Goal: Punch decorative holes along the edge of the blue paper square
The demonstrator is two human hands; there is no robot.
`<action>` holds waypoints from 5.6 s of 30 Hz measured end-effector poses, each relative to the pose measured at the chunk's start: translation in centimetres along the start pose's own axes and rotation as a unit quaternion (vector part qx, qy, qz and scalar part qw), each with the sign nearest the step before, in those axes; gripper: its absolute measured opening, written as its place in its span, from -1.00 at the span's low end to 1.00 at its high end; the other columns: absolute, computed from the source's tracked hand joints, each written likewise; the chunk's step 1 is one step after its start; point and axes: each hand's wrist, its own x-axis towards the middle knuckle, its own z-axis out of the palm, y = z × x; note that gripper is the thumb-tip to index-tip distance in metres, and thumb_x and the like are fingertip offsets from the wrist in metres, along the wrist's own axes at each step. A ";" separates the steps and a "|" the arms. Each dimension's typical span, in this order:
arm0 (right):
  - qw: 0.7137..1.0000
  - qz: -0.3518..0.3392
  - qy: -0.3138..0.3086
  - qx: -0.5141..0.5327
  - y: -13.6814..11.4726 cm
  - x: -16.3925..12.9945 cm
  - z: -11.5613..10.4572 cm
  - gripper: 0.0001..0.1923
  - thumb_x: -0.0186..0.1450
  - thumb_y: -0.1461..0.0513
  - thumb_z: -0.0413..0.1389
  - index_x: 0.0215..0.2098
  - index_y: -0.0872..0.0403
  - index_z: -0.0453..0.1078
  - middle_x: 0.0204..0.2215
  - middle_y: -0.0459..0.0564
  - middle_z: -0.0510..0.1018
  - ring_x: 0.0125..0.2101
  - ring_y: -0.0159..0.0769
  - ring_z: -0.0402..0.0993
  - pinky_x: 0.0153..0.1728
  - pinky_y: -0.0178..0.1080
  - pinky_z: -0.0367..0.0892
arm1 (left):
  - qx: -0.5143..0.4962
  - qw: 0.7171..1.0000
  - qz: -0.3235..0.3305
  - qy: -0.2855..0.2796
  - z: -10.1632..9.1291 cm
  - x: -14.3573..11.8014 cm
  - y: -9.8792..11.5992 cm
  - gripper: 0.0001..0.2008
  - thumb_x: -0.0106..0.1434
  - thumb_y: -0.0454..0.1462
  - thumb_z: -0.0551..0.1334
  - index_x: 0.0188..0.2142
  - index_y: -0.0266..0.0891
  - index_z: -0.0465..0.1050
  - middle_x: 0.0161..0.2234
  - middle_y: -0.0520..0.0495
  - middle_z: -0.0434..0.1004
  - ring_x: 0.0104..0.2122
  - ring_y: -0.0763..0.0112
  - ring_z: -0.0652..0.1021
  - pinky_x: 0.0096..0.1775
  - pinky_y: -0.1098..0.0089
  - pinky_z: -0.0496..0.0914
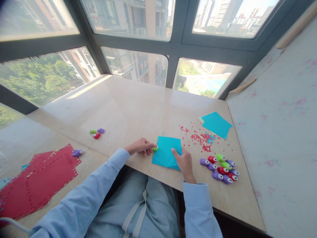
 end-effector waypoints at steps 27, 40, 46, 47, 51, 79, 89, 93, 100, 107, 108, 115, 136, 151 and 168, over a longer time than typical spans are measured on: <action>1.000 -0.018 0.002 -0.017 0.1 -0.1 0.5 -0.53 0.21 -0.10 0.09 -0.27 0.14 0.51 -0.34 0.08 0.59 -0.32 -0.12 0.49 -0.21 -0.15 0.33 | -0.095 0.990 -0.104 -0.026 -0.3 0.7 0.9 -0.70 0.02 -0.11 0.35 -0.44 -0.31 0.39 -0.57 -0.05 0.48 -0.57 0.37 0.53 -0.56 0.47 0.35; 1.000 -0.006 0.004 -0.027 -0.4 -0.3 0.5 -0.53 0.21 -0.12 0.07 -0.42 0.13 0.44 -0.50 0.02 0.53 -0.45 -0.18 0.41 -0.37 -0.22 0.27 | -0.204 0.975 -0.079 0.030 0.4 1.3 0.6 -0.48 -0.16 -0.24 0.49 -0.51 -0.21 0.07 -0.59 -0.03 0.47 -0.54 0.31 0.57 -0.55 0.48 0.40; 0.999 -0.018 0.010 -0.028 -0.4 -0.3 0.5 -0.56 0.22 -0.09 0.08 -0.43 0.12 0.43 -0.51 0.00 0.52 -0.47 -0.21 0.41 -0.40 -0.24 0.26 | -0.240 0.967 -0.070 0.038 1.0 1.2 0.4 -0.53 -0.07 -0.31 0.44 -0.49 -0.21 0.07 -0.62 -0.01 0.44 -0.54 0.27 0.58 -0.54 0.46 0.43; 0.999 -0.019 0.008 -0.027 -0.4 -0.3 0.5 -0.56 0.22 -0.10 0.08 -0.42 0.12 0.43 -0.51 0.00 0.52 -0.48 -0.22 0.41 -0.39 -0.24 0.26 | -0.242 0.967 -0.070 0.037 1.0 1.2 0.5 -0.55 -0.05 -0.32 0.43 -0.49 -0.21 0.07 -0.62 -0.01 0.44 -0.54 0.26 0.58 -0.55 0.46 0.43; 0.999 -0.015 0.008 -0.037 -0.3 -0.2 0.4 -0.53 0.22 -0.12 0.07 -0.41 0.13 0.43 -0.52 0.00 0.51 -0.48 -0.22 0.39 -0.38 -0.23 0.26 | -0.240 0.968 -0.064 0.039 1.4 1.0 0.4 -0.60 0.03 -0.34 0.37 -0.49 -0.21 0.07 -0.63 0.00 0.43 -0.54 0.26 0.58 -0.58 0.48 0.41; 1.000 -0.013 0.016 -0.021 -0.7 -0.4 0.3 -0.55 0.22 -0.10 0.08 -0.45 0.13 0.41 -0.54 -0.03 0.50 -0.48 -0.25 0.37 -0.42 -0.27 0.23 | -0.246 0.967 -0.066 0.019 1.4 1.1 0.8 -0.45 -0.07 -0.25 0.46 -0.40 -0.17 0.01 -0.62 0.05 0.39 -0.38 0.13 0.61 -0.50 0.35 0.50; 1.000 -0.020 0.006 -0.013 -0.8 -0.4 0.3 -0.58 0.23 -0.07 0.08 -0.37 0.13 0.46 -0.49 -0.01 0.52 -0.45 -0.23 0.42 -0.39 -0.27 0.26 | -0.258 0.964 -0.058 0.025 1.7 1.1 0.6 -0.46 -0.08 -0.25 0.46 -0.44 -0.18 0.00 -0.68 0.14 0.28 -0.50 0.22 0.59 -0.54 0.43 0.46; 1.000 -0.017 0.002 -0.010 -0.8 -0.4 0.3 -0.58 0.24 -0.07 0.07 -0.34 0.13 0.46 -0.47 0.00 0.54 -0.44 -0.22 0.42 -0.37 -0.26 0.26 | -0.259 0.963 -0.068 0.017 1.5 1.2 0.7 -0.46 -0.09 -0.28 0.45 -0.45 -0.18 0.00 -0.67 0.14 0.28 -0.51 0.25 0.58 -0.55 0.44 0.45; 1.000 -0.017 0.007 -0.013 -0.6 -0.5 0.4 -0.58 0.25 -0.07 0.07 -0.33 0.13 0.46 -0.46 -0.01 0.53 -0.44 -0.23 0.41 -0.35 -0.25 0.26 | -0.263 0.963 -0.061 0.010 1.4 1.3 0.6 -0.43 -0.15 -0.26 0.48 -0.46 -0.18 0.00 -0.68 0.14 0.28 -0.54 0.29 0.56 -0.62 0.52 0.37; 1.000 -0.024 0.011 -0.011 -0.2 -0.3 0.5 -0.57 0.25 -0.07 0.07 -0.34 0.14 0.47 -0.47 -0.01 0.53 -0.43 -0.23 0.42 -0.35 -0.26 0.26 | -0.287 0.956 -0.057 -0.005 1.0 1.6 0.0 -0.36 -0.28 -0.22 0.55 -0.48 -0.19 0.04 -0.68 0.13 0.31 -0.53 0.34 0.56 -0.60 0.56 0.35; 0.999 -0.026 0.014 -0.011 -0.1 -0.3 0.5 -0.57 0.24 -0.07 0.08 -0.34 0.14 0.47 -0.47 -0.01 0.54 -0.43 -0.22 0.42 -0.34 -0.26 0.27 | -0.292 0.955 -0.056 -0.007 1.0 1.6 -0.1 -0.35 -0.30 -0.21 0.56 -0.49 -0.19 0.05 -0.68 0.12 0.31 -0.53 0.35 0.56 -0.60 0.56 0.35; 0.999 -0.040 0.031 -0.009 0.0 -0.2 0.5 -0.56 0.23 -0.07 0.08 -0.29 0.14 0.49 -0.41 0.02 0.57 -0.38 -0.18 0.46 -0.30 -0.24 0.29 | -0.304 0.953 -0.010 0.014 1.4 1.3 -0.8 -0.35 -0.28 -0.12 0.56 -0.49 -0.20 0.08 -0.68 0.08 0.34 -0.54 0.40 0.55 -0.59 0.60 0.32; 0.996 -0.059 0.069 -0.012 0.4 0.0 0.6 -0.53 0.20 -0.10 0.06 -0.38 0.15 0.45 -0.47 0.03 0.53 -0.44 -0.20 0.40 -0.34 -0.23 0.28 | -0.217 0.931 0.153 0.253 4.7 0.7 -2.9 -0.68 0.32 -0.07 0.08 -0.09 -0.26 0.29 -0.64 0.05 0.38 -0.64 0.29 0.51 -0.63 0.40 0.40; 0.996 -0.056 0.067 0.001 0.7 0.0 0.6 -0.48 0.19 -0.14 0.08 -0.32 0.16 0.48 -0.45 0.05 0.56 -0.42 -0.18 0.44 -0.31 -0.21 0.30 | -0.298 0.897 0.242 0.219 4.6 0.1 -4.6 -0.41 0.23 0.15 0.11 -0.04 -0.32 0.26 -0.71 0.13 0.28 -0.67 0.35 0.46 -0.66 0.46 0.34; 0.996 -0.052 0.066 -0.015 0.9 -0.2 0.5 -0.45 0.16 -0.19 0.06 -0.44 0.14 0.43 -0.56 0.03 0.50 -0.50 -0.18 0.38 -0.38 -0.20 0.28 | 0.099 0.819 0.092 0.558 -6.8 -3.8 -10.6 -0.59 0.31 -0.06 0.08 -0.08 -0.28 0.51 -0.35 -0.17 0.55 -0.32 0.23 0.53 -0.24 0.31 0.40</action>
